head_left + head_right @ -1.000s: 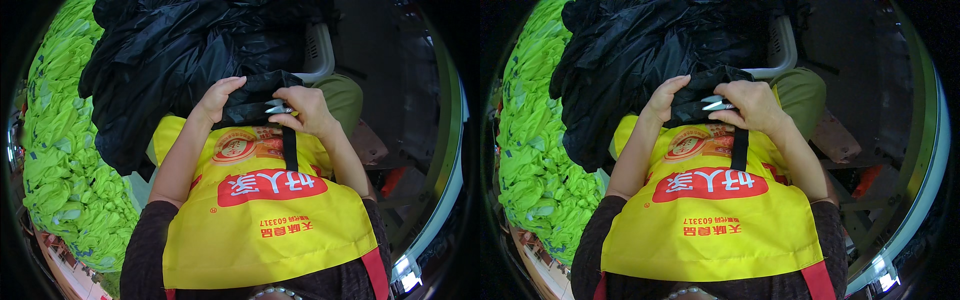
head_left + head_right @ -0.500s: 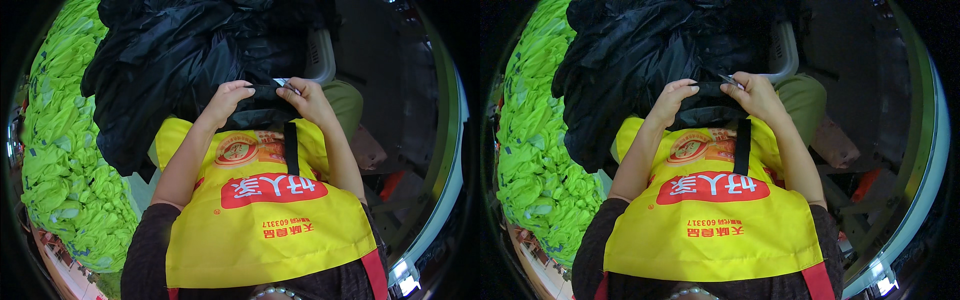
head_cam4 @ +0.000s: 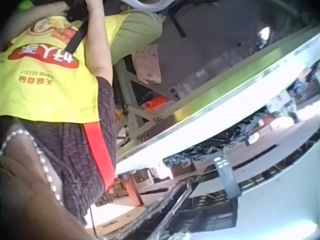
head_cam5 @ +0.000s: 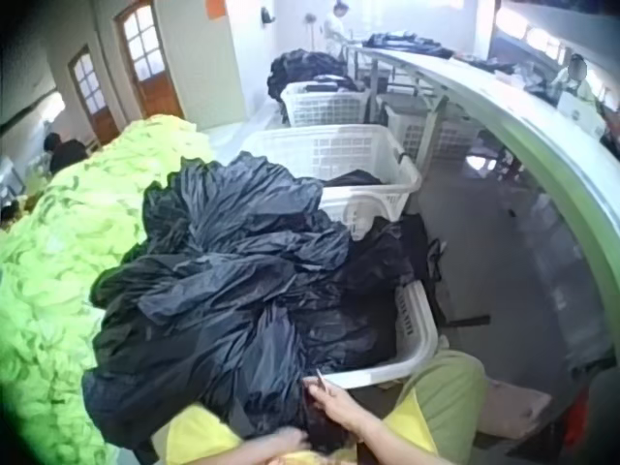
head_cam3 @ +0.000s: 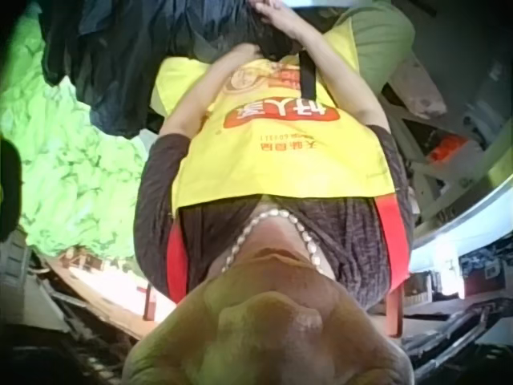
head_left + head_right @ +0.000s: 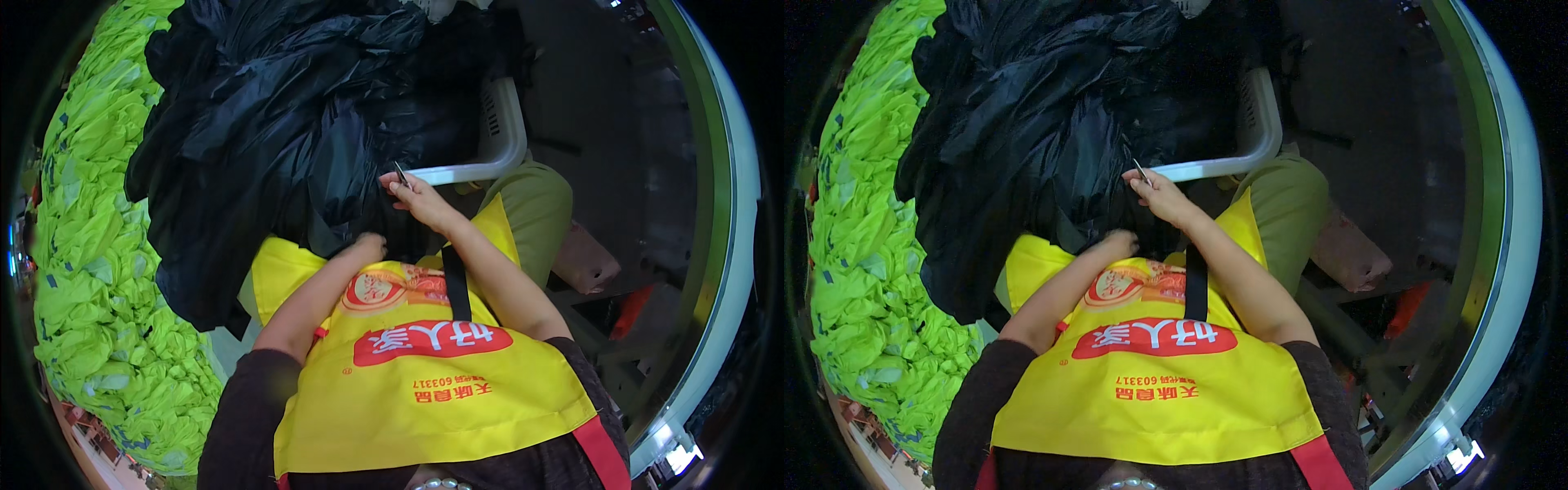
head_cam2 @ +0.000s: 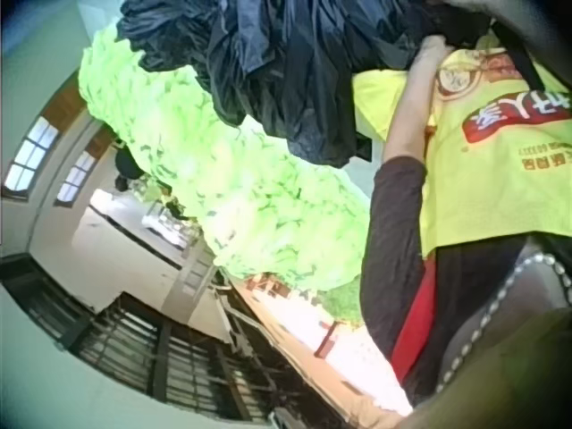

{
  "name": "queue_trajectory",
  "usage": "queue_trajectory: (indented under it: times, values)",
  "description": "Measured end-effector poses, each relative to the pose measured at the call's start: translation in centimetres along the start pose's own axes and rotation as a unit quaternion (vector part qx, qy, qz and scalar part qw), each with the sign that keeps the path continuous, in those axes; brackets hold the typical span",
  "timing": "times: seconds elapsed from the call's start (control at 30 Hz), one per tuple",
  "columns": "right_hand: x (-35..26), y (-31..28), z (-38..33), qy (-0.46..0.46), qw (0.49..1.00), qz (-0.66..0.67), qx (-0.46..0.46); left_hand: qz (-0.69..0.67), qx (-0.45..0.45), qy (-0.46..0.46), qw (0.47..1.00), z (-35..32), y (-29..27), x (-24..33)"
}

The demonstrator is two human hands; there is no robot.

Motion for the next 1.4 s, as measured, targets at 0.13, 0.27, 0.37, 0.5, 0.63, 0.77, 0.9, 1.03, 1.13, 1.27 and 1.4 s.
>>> queue_trajectory:
  times: [0.13,0.27,0.37,0.5,0.63,0.77,0.9,1.03,1.13,1.27,1.4]
  values:
    - [2.0,-1.2,1.8,0.182,0.973,0.14,0.03,-0.097,0.031,0.077,0.992,-6.1,-8.2,6.0]
    - [0.6,-3.1,3.6,0.165,0.98,0.089,0.062,-0.054,0.354,0.099,0.929,-5.7,-16.7,10.2]
    - [-0.1,-8.1,7.5,0.014,0.959,-0.001,0.282,0.114,0.425,0.206,0.874,-2.1,-16.2,8.6]
    - [2.4,-15.8,11.3,0.007,0.861,-0.26,0.436,0.189,0.348,0.21,0.894,-1.2,-13.7,6.9]
    - [5.9,-18.7,13.0,0.013,0.822,-0.384,0.421,0.12,0.359,0.216,0.9,-1.6,-13.8,6.9]
    - [0.7,-13.9,9.4,-0.101,0.818,-0.364,0.434,0.011,0.379,0.212,0.901,-2.1,-14.2,6.7]
    - [-7.4,-7.0,3.4,-0.311,0.84,-0.272,0.352,-0.259,0.359,0.113,0.889,-2.7,-15.7,6.6]
    - [-9.5,0.4,-3.1,-0.393,0.875,-0.174,0.222,-0.731,0.219,0.028,0.646,-4.0,-14.3,5.8]
    - [-5.9,3.8,-4.1,-0.255,0.956,-0.038,0.142,-0.809,0.193,0.048,0.553,-7.1,-15.9,7.6]
    - [-2.8,3.1,-2.2,-0.046,0.969,0.223,0.09,-0.753,0.283,-0.101,0.586,-4.6,-14.5,5.6]
    - [-3.4,-1.5,-0.2,-0.134,0.959,0.169,0.184,-0.625,0.375,-0.107,0.676,-3.3,-14.2,3.4]
Point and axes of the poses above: each hand's wrist, its own z-axis towards the middle knuckle, its own y-axis out of the palm, x = y × z, the point moved 2 cm from there along z, towards the middle knuckle, and after that the axes turned 14 degrees about x, right-handed, at the moved point
